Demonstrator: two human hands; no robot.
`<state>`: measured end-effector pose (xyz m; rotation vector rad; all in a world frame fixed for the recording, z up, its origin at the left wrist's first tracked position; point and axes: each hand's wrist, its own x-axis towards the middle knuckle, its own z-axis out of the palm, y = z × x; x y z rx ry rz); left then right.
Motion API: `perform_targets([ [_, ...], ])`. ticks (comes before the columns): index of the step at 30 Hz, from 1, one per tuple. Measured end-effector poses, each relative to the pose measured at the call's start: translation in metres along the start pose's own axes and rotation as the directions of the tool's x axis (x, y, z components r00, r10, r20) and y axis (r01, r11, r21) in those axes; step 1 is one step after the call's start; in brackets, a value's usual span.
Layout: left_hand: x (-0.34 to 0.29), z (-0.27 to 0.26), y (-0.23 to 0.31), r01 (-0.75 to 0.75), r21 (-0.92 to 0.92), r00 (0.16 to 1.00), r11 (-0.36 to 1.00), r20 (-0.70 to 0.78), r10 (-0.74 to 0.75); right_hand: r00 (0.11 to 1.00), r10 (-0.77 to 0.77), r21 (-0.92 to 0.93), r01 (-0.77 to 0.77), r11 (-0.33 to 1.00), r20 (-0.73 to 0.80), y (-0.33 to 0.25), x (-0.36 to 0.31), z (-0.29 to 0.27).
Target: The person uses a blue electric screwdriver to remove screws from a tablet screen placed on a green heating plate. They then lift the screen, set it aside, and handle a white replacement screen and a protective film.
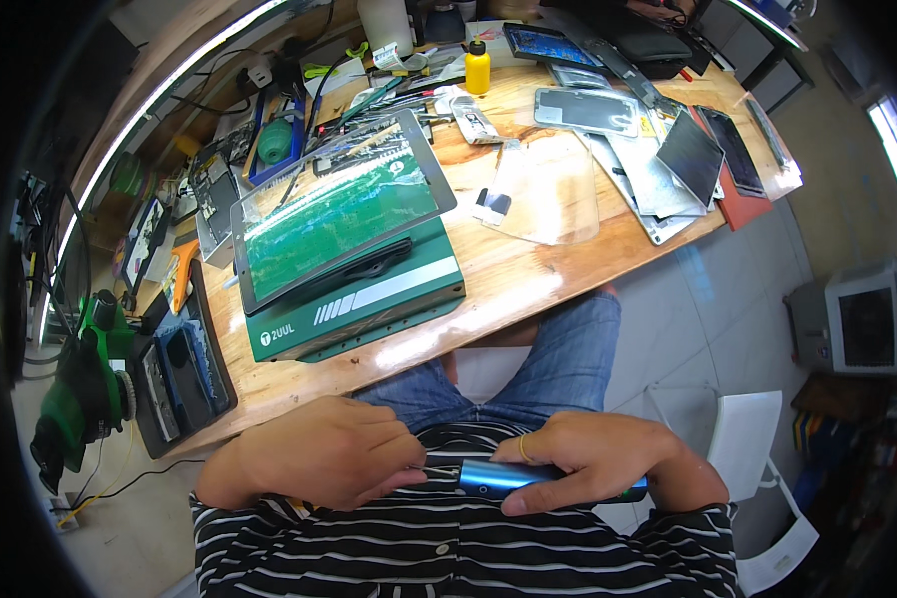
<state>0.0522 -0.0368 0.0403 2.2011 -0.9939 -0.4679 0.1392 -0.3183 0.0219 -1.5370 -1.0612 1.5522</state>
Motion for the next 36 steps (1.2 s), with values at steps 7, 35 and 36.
perform_targets([
  [7, -0.019, 0.023, -0.004, 0.062, -0.31, 0.954, 0.949, 0.298, 0.036, 0.982, -0.035, -0.146, 0.063, 0.987, 0.187, -0.01, 0.003, 0.003],
  [35, -0.041, 0.042, -0.04, -0.019, -0.012, 0.767, 1.0, -0.642, 0.007, 0.853, 0.053, 0.752, 0.426, 0.502, -0.519, -0.017, 0.077, -0.02],
  [36, -0.042, 0.041, -0.041, -0.016, -0.031, 0.765, 0.999, -0.644, -0.008, 0.847, 0.063, 0.739, 0.421, 0.525, -0.528, -0.016, 0.075, -0.02],
])
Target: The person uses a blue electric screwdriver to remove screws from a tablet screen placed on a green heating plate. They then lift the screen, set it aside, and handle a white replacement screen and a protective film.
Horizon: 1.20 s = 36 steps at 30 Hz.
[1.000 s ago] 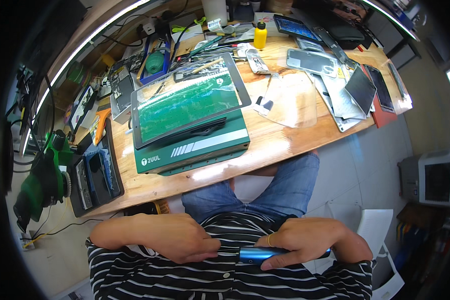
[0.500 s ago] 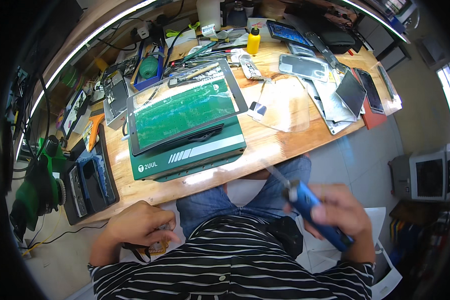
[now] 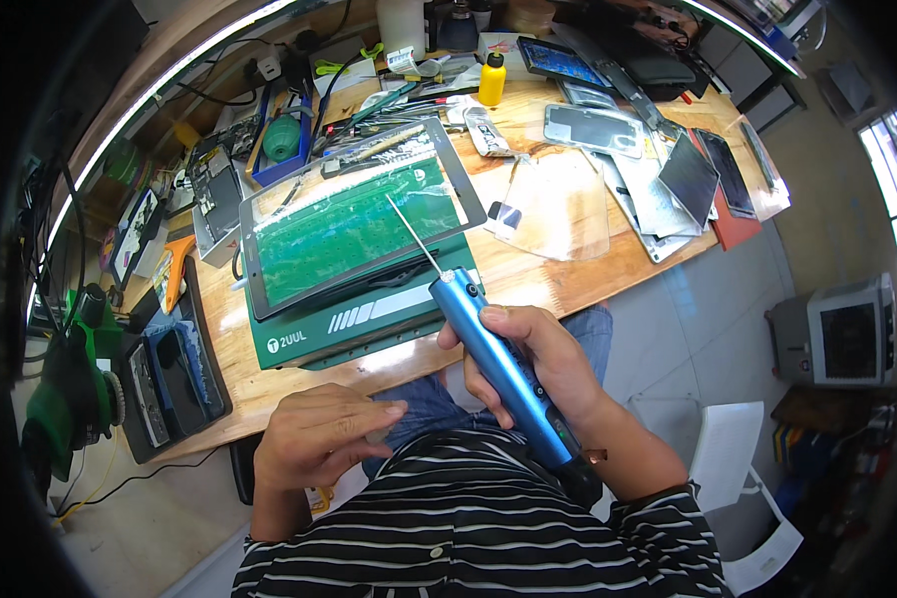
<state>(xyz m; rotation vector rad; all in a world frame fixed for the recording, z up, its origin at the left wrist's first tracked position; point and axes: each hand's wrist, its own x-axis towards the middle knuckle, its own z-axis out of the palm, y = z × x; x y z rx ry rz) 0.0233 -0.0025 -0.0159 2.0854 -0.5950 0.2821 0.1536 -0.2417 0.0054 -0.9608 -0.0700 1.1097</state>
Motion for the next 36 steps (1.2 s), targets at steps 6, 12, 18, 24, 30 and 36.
perform_targets([
  [6, 0.002, -0.01, 0.005, 0.044, -0.055, 0.998, 0.998, 0.056, -0.041, 0.998, -0.006, 0.048, 0.009, 0.999, -0.062, -0.001, -0.005, -0.005],
  [12, 0.007, -0.001, 0.006, 0.06, -0.15, 0.995, 0.987, -0.066, -0.07, 0.997, -0.043, 0.054, 0.046, 0.997, -0.06, -0.005, -0.004, -0.007],
  [18, 0.01, -0.003, 0.005, -0.004, -0.088, 1.0, 0.996, -0.028, 0.002, 0.995, -0.059, 0.052, 0.064, 0.997, -0.082, -0.005, -0.007, -0.009],
  [24, 0.013, -0.003, 0.007, 0.004, -0.101, 0.999, 0.995, -0.035, -0.008, 0.992, -0.076, 0.073, 0.084, 0.994, -0.104, -0.006, -0.01, -0.009],
  [30, 0.014, -0.002, 0.006, 0.0, -0.064, 1.0, 0.998, -0.03, -0.002, 0.992, -0.065, 0.054, 0.071, 0.996, -0.108, -0.004, -0.012, -0.009],
  [36, 0.011, -0.007, 0.006, 0.003, -0.08, 1.0, 0.997, 0.03, -0.001, 0.99, -0.071, 0.053, 0.078, 0.996, -0.12, -0.003, -0.015, -0.009],
])
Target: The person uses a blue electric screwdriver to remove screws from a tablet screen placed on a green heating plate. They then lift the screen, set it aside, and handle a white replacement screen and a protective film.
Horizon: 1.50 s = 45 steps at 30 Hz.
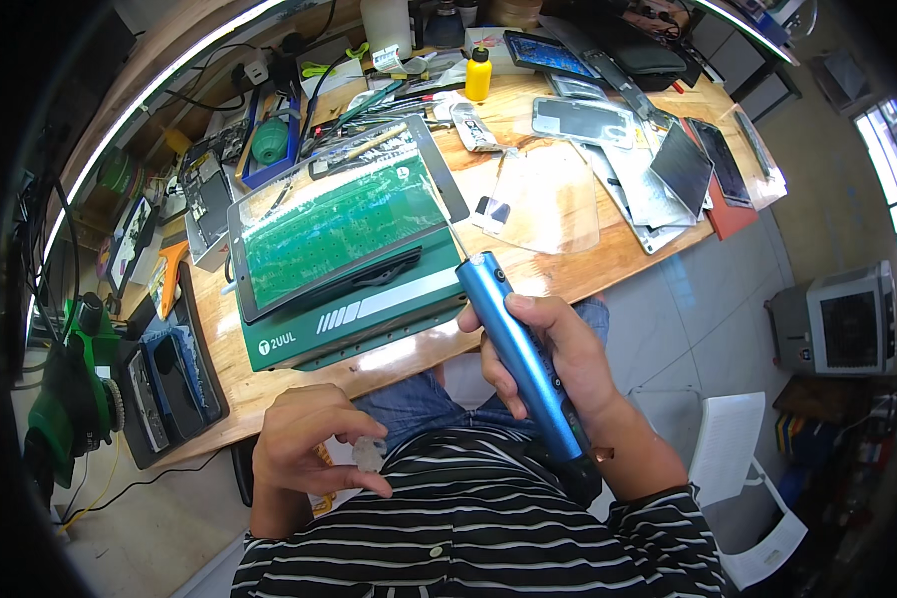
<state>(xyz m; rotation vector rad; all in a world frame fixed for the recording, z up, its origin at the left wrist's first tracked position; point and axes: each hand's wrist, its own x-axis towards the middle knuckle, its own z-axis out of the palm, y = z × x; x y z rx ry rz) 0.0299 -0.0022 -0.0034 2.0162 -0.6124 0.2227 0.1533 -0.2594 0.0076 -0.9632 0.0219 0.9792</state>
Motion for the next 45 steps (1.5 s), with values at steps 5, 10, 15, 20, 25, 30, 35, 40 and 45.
perform_targets([
  [5, -0.001, 0.001, 0.001, -0.018, -0.053, 0.999, 0.998, -0.038, 0.016, 1.0, -0.021, 0.066, 0.02, 0.998, 0.005, 0.001, -0.001, -0.003],
  [10, 0.001, 0.007, 0.006, 0.021, -0.092, 0.994, 0.996, -0.107, -0.031, 1.0, -0.006, 0.064, 0.005, 0.998, 0.021, 0.0, -0.006, -0.004],
  [15, 0.002, 0.005, 0.008, 0.024, -0.111, 0.996, 0.993, -0.088, -0.034, 0.999, 0.025, 0.002, -0.025, 1.0, 0.028, 0.002, -0.006, -0.001],
  [20, -0.002, 0.005, 0.01, 0.009, -0.08, 0.994, 0.997, -0.109, -0.018, 0.999, 0.003, 0.071, -0.006, 0.997, 0.049, 0.0, -0.005, -0.003],
  [25, -0.006, 0.003, 0.006, -0.018, -0.083, 0.996, 0.996, -0.087, 0.011, 0.999, 0.003, 0.107, -0.008, 0.994, 0.05, 0.002, -0.005, -0.004],
  [30, -0.013, 0.001, 0.013, 0.099, 0.084, 0.991, 0.992, -0.095, -0.091, 0.999, -0.02, 0.122, 0.015, 0.992, 0.039, 0.004, -0.006, -0.008],
  [35, -0.011, -0.001, 0.017, 0.152, -0.071, 0.984, 0.986, -0.077, -0.158, 0.99, -0.13, 0.052, 0.133, 0.99, -0.063, 0.004, -0.012, -0.008],
  [40, -0.001, -0.004, 0.02, -0.07, 0.155, 0.954, 0.985, -0.28, 0.112, 0.981, 0.05, -0.456, 0.041, 0.889, 0.186, -0.006, -0.038, -0.005],
  [45, 0.004, 0.005, 0.029, -0.079, 0.187, 0.977, 0.979, 0.208, 0.039, 0.827, 0.442, -0.81, 0.03, 0.585, 0.349, -0.011, -0.05, -0.003],
])
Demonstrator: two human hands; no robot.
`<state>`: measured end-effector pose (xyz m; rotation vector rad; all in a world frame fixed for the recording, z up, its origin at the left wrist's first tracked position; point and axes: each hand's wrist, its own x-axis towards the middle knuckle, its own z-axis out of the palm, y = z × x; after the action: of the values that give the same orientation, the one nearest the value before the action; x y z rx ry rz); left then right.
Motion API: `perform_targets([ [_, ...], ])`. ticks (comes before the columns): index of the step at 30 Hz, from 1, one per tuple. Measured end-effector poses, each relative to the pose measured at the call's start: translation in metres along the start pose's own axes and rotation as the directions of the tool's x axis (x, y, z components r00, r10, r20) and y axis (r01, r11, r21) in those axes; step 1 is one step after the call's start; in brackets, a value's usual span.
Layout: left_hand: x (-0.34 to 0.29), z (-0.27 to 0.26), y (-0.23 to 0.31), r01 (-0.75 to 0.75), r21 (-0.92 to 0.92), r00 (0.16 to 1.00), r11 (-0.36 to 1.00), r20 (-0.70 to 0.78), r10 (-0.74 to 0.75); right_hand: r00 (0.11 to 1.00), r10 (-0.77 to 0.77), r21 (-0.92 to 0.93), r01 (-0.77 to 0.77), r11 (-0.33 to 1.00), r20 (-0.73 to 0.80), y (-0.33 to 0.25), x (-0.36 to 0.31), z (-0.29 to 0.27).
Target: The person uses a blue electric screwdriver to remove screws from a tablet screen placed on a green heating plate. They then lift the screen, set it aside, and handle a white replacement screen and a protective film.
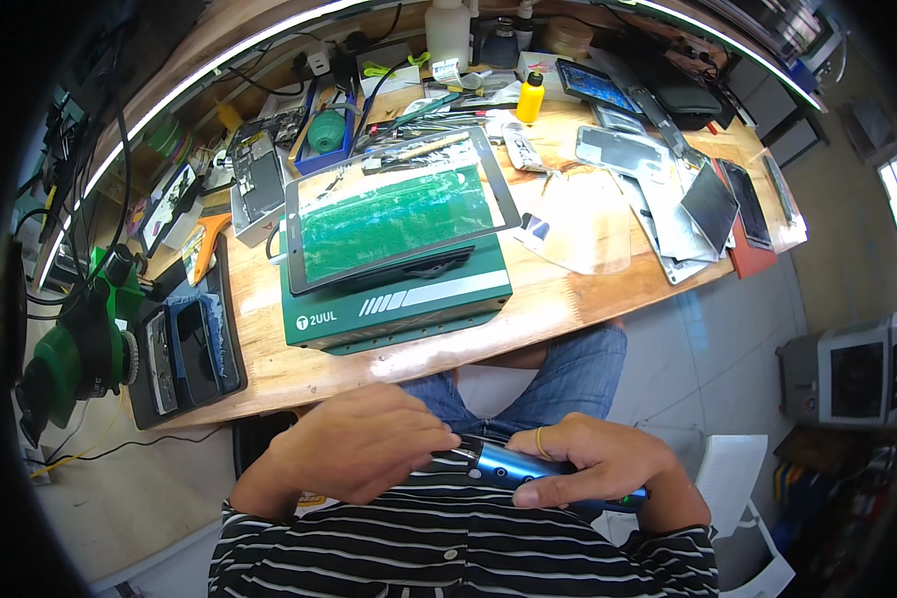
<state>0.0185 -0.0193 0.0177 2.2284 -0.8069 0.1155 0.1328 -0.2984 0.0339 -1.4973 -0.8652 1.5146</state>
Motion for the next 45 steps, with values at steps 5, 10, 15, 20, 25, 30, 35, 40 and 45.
perform_targets([
  [5, 0.002, 0.007, 0.009, 0.066, 0.097, 0.943, 0.993, 0.321, -0.094, 0.995, 0.079, -0.187, -0.066, 0.98, 0.063, 0.0, 0.003, 0.0],
  [10, -0.004, 0.004, 0.011, 0.071, 0.129, 0.869, 0.989, 0.479, -0.125, 0.977, 0.147, -0.264, -0.102, 0.959, 0.157, 0.002, 0.003, -0.002],
  [15, -0.015, 0.004, 0.007, 0.177, -0.049, 0.838, 0.983, 0.532, -0.125, 0.959, 0.148, -0.255, -0.084, 0.963, 0.24, 0.005, -0.001, -0.003],
  [20, -0.028, 0.005, 0.009, 0.198, -0.107, 0.867, 0.974, 0.483, -0.123, 0.951, 0.161, -0.284, -0.083, 0.955, 0.264, 0.011, -0.004, -0.003],
  [25, -0.048, -0.021, 0.008, 0.231, -0.068, 0.873, 0.97, 0.454, -0.177, 0.956, 0.066, -0.268, 0.014, 0.963, 0.287, 0.007, -0.023, -0.02],
  [30, -0.097, -0.091, -0.014, 0.579, 0.004, 0.79, 0.815, -0.252, -0.56, 0.996, 0.077, -0.113, -0.072, 0.991, 0.046, -0.004, -0.053, -0.037],
  [35, -0.094, -0.116, -0.061, 0.659, -0.134, 0.568, 0.74, -0.556, -0.607, 0.996, 0.069, -0.227, -0.054, 0.972, 0.06, 0.008, -0.036, -0.033],
  [40, -0.079, -0.134, -0.106, 0.582, -0.32, 0.5, 0.748, -0.584, -0.639, 0.999, -0.037, -0.136, 0.039, 0.99, 0.017, 0.013, -0.039, -0.029],
  [45, -0.078, -0.145, -0.129, 0.665, -0.257, 0.409, 0.701, -0.66, -0.63, 0.997, -0.039, 0.015, 0.04, 0.999, -0.07, 0.025, -0.05, -0.024],
])
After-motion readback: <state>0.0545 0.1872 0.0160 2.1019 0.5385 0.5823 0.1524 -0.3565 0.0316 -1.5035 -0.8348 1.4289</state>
